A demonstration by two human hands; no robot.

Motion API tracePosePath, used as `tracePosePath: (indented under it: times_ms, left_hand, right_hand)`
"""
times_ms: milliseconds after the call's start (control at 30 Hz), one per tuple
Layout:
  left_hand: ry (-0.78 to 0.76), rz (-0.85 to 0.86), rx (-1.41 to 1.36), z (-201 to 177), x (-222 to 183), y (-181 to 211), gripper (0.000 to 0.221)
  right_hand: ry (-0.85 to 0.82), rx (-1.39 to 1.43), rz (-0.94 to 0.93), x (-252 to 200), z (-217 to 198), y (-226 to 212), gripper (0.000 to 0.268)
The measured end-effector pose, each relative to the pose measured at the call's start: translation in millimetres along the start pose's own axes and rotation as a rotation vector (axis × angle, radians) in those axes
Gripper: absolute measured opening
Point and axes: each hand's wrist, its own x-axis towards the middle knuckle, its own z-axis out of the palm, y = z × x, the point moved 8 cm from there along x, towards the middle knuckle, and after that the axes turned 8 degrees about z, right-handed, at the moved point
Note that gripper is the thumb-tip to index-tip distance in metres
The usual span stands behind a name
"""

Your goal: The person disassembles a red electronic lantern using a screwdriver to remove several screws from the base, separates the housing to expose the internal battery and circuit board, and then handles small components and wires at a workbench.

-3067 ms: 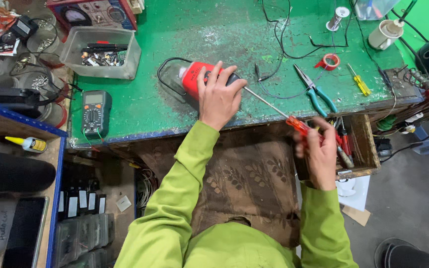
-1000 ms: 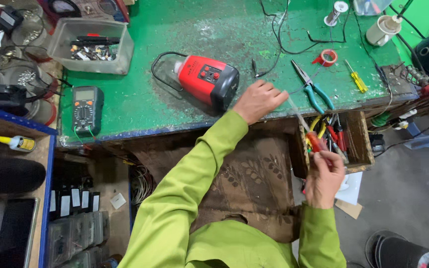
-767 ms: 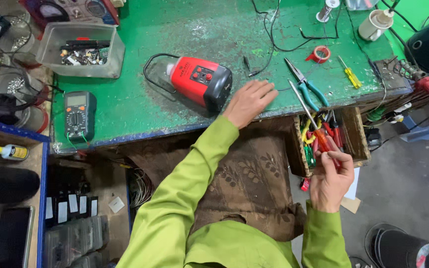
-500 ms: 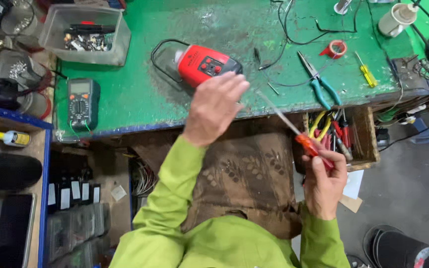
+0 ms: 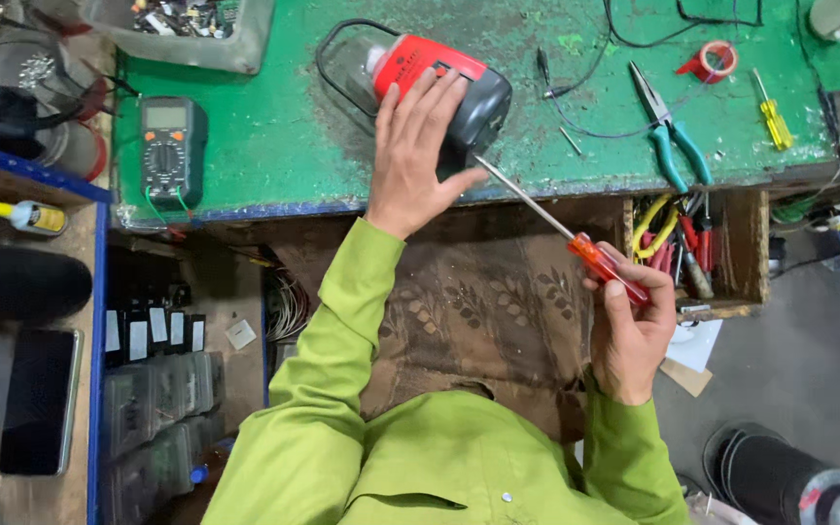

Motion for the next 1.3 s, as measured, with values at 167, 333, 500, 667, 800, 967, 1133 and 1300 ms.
tracePosePath:
  times_ms: [167, 333, 500, 667, 800, 967, 1133, 1300]
  left_hand:
    - [0.171, -0.037, -0.066, -8.8, 2.7, 0.2, 0.085]
    - [0.193, -0.042, -0.105, -11.4, 2.2, 0.0, 0.077]
    - [0.195, -0.041, -0.115, -11.2, 1.4, -0.4, 0.079]
    - [0.211, -0.033, -0.127, -12.8, 2.4, 1.8, 0.072]
    - [0.226, -0.016, -0.123, -15.5, 2.2, 1.9, 0.072]
    - [0.075, 0.023, -0.035, -15.3, 8.9, -11.4, 0.097]
    - [-0.152, 0.197, 0.055, -21.1, 45.9, -12.6, 0.107]
    - [-0.376, 0.273, -0.014, 0.4, 71.5, -11.7, 0.116]
  right_hand:
    - [-0.024, 0.034, 0.003, 3.8, 2.7, -3.5, 0.031]
    - [-0.028, 0.024, -0.011, 7.2, 4.8, -2.7, 0.029]
    - [-0.065, 0.008, -0.009, 9.1, 6.2, -9.7, 0.026]
    - [-0.071, -0.278, 0.064, 17.2, 5.1, -18.3, 0.040]
    - [-0.055, -0.309, 0.138, 27.6, -0.3, -20.1, 0.027]
    - [-0.135, -0.323, 0.033, 33.7, 0.8, -23.8, 0.034]
    - [-0.216, -0.303, 0.210, 37.0, -12.2, 2.8, 0.042]
    - [-0.467, 0.040, 0.456, 38.5, -1.3, 14.9, 0.049]
